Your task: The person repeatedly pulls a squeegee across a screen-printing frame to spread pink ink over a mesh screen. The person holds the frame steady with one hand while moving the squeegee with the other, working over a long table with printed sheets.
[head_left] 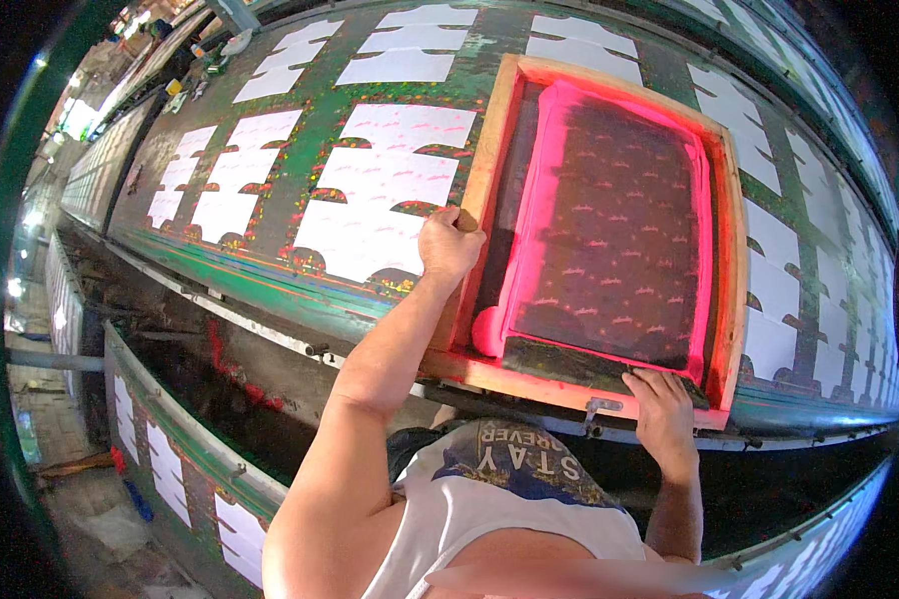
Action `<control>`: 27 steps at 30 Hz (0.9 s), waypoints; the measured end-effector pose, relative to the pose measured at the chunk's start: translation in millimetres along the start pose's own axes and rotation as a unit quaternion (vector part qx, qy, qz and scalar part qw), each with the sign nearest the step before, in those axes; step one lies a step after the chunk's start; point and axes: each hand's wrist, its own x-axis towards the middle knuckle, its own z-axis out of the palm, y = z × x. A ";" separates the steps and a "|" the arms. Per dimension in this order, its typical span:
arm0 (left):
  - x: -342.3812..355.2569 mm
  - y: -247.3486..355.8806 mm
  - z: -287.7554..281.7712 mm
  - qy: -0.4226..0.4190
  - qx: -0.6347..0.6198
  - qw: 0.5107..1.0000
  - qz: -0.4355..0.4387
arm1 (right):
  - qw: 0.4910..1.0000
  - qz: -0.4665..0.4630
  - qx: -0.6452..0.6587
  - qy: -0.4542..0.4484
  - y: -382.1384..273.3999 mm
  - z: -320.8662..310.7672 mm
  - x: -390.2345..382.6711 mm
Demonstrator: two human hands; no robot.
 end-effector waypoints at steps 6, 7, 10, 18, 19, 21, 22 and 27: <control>0.8 -2.9 9.2 0.034 0.006 0.998 0.045 | 0.990 0.051 -0.059 -0.119 -19.5 13.8 53.0; 1.3 -5.3 11.2 0.017 -0.012 0.999 0.035 | 0.984 0.066 -0.071 -0.152 -13.8 9.4 60.8; 4.1 -13.3 17.7 0.017 0.001 0.999 0.040 | 0.985 0.053 -0.065 -0.150 -5.9 0.8 60.8; 7.1 -17.9 21.6 0.027 0.027 0.996 0.081 | 0.991 0.080 -0.070 -0.086 -32.4 37.7 14.3; 7.1 -17.0 20.4 0.020 0.020 0.997 0.069 | 0.994 0.064 -0.078 -0.051 -33.3 43.5 11.2; 6.3 -14.5 18.2 0.013 0.014 0.998 0.057 | 0.996 0.033 -0.087 0.015 -28.7 53.2 11.6; 5.9 -13.4 16.8 0.001 0.015 0.999 0.051 | 0.995 0.023 -0.093 0.042 -26.7 58.5 12.9; 4.4 -11.1 12.6 -0.010 0.013 0.998 0.054 | 0.988 0.003 -0.136 0.080 13.8 74.2 59.5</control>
